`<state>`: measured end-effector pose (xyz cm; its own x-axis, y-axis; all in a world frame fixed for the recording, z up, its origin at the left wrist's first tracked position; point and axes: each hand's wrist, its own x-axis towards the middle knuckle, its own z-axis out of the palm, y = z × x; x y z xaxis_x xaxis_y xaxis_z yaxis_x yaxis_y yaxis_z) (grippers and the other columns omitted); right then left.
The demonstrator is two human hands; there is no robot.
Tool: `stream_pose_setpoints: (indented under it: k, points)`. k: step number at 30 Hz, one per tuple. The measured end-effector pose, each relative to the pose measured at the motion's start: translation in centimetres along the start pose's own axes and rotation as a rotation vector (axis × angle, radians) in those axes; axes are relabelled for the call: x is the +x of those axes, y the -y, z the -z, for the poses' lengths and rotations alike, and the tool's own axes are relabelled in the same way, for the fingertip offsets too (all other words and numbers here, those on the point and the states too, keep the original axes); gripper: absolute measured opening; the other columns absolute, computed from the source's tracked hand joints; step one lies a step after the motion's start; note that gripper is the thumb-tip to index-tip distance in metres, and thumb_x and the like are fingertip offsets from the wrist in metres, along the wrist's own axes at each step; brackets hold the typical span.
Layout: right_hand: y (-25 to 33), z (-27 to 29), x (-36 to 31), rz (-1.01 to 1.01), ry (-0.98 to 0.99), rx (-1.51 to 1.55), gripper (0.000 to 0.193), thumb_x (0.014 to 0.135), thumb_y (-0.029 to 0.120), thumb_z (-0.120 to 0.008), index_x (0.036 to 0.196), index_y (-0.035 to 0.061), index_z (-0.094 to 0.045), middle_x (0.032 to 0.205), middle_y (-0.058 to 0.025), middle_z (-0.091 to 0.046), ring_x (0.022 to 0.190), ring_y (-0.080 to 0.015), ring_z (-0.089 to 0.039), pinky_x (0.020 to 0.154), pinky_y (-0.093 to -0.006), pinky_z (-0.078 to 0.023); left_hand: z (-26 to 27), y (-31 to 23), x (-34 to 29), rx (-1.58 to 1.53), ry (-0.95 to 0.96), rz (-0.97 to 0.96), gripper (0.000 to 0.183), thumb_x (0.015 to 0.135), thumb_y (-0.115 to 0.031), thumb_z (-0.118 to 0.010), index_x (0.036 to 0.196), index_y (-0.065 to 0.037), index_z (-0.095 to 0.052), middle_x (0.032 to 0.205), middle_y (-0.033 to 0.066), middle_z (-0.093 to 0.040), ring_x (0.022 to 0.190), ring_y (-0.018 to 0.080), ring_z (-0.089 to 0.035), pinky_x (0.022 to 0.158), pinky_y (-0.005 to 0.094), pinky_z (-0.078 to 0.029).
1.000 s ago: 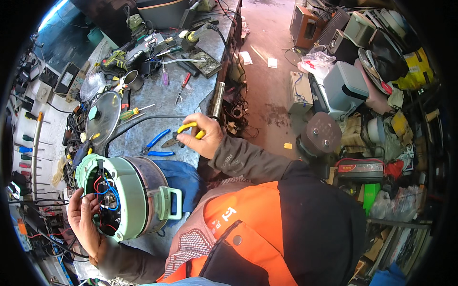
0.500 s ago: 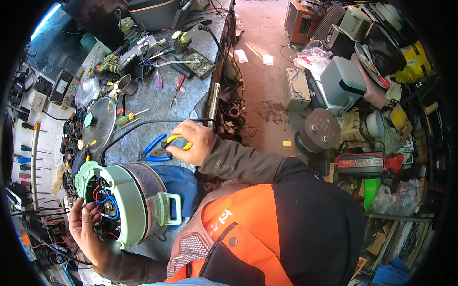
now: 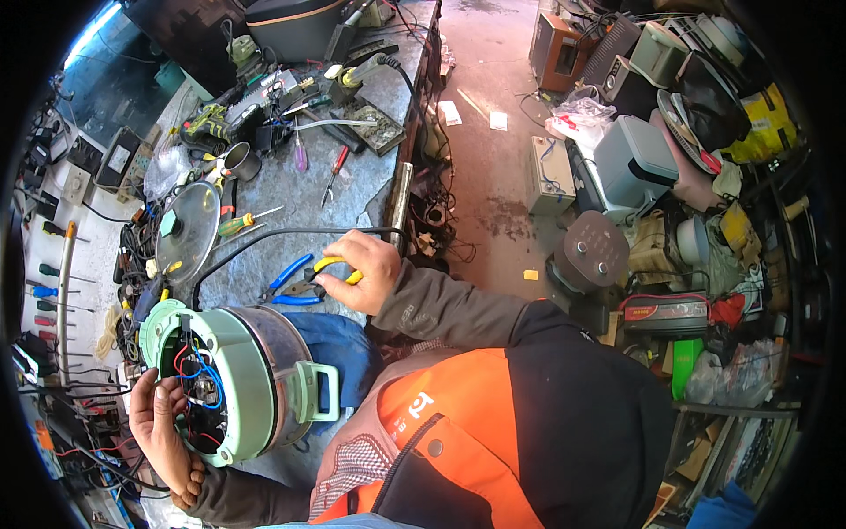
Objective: The person works at a cluttered workbench, using pliers and a screwdriver to strip, twist, and connect wires inside a green cylindrical device. They open a toolbox to select tools, manipulate small components, and test connections with a multimeter.
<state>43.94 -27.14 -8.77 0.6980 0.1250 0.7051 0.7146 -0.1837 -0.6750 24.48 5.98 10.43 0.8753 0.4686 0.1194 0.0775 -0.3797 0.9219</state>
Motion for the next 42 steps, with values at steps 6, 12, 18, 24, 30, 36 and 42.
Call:
stream_pose_setpoints:
  k: [6, 12, 18, 24, 30, 36, 42]
  points:
    - [0.1, 0.1, 0.1, 0.014, 0.006, 0.005, 0.039, 0.085, 0.015, -0.090, 0.116, 0.0028, -0.071, 0.102, -0.0129, -0.072, 0.076, -0.0219, -0.067, 0.064, -0.0332, -0.055, -0.1, 0.0, -0.1, 0.005, -0.008, -0.004, 0.039, 0.111, -0.016, -0.068, 0.142, 0.007, -0.062, 0.113, 0.0141, -0.078, 0.092, 0.0137, -0.073, 0.083, 0.0254, -0.059]
    - [0.1, 0.0, 0.2, 0.008, -0.016, 0.028, 0.041, 0.083, 0.014, -0.092, 0.117, 0.0039, -0.071, 0.104, -0.0123, -0.071, 0.078, -0.0208, -0.068, 0.065, -0.0322, -0.056, 0.1, 0.2, 0.0, 0.013, -0.014, 0.005, 0.038, 0.111, -0.015, -0.068, 0.143, 0.007, -0.062, 0.114, 0.0137, -0.078, 0.094, 0.0138, -0.074, 0.083, 0.0250, -0.060]
    - [-1.0, -0.5, -0.3, 0.075, -0.069, 0.021, 0.046, 0.079, 0.014, -0.096, 0.117, 0.0087, -0.072, 0.113, -0.0110, -0.069, 0.080, -0.0212, -0.068, 0.066, -0.0325, -0.056, -0.1, 0.2, 0.0, 0.042, -0.027, -0.003, 0.036, 0.112, -0.016, -0.066, 0.143, 0.004, -0.064, 0.111, 0.0109, -0.078, 0.090, 0.0113, -0.073, 0.082, 0.0245, -0.059]
    - [-1.0, -0.4, -0.2, 0.096, -0.064, 0.015, 0.047, 0.076, 0.012, -0.098, 0.116, 0.0096, -0.072, 0.112, -0.0105, -0.068, 0.084, -0.0228, -0.069, 0.070, -0.0359, -0.057, -0.3, -0.1, -0.1, 0.049, -0.034, 0.004, 0.036, 0.112, -0.016, -0.065, 0.143, 0.004, -0.064, 0.111, 0.0108, -0.079, 0.090, 0.0109, -0.073, 0.082, 0.0240, -0.058]
    - [-0.9, -0.4, -0.1, 0.127, -0.053, 0.015, 0.044, 0.075, 0.011, -0.099, 0.112, 0.0096, -0.074, 0.112, -0.0105, -0.067, 0.085, -0.0242, -0.070, 0.072, -0.0361, -0.058, -0.4, -0.2, -0.3, 0.054, -0.033, 0.012, 0.037, 0.113, -0.017, -0.065, 0.144, 0.003, -0.064, 0.112, 0.0110, -0.079, 0.091, 0.0109, -0.073, 0.082, 0.0237, -0.058]
    - [-0.7, -0.2, 0.2, 0.102, -0.019, 0.006, 0.040, 0.075, 0.012, -0.099, 0.107, 0.0077, -0.075, 0.112, -0.0120, -0.067, 0.087, -0.0261, -0.072, 0.074, -0.0374, -0.059, -0.1, 0.0, -0.4, 0.060, -0.032, 0.004, 0.037, 0.113, -0.017, -0.065, 0.144, 0.003, -0.063, 0.115, 0.0114, -0.078, 0.095, 0.0122, -0.073, 0.085, 0.0253, -0.058]
    - [-0.3, 0.3, 0.7, 0.081, 0.122, 0.006, 0.031, 0.077, 0.017, -0.098, 0.091, 0.0049, -0.073, 0.107, -0.0142, -0.069, 0.088, -0.0289, -0.072, 0.074, -0.0384, -0.059, 1.6, 0.8, -1.3, 0.142, -0.062, -0.065, 0.041, 0.110, -0.007, -0.066, 0.149, 0.005, -0.059, 0.130, 0.0138, -0.074, 0.120, 0.0186, -0.069, 0.108, 0.0317, -0.052]
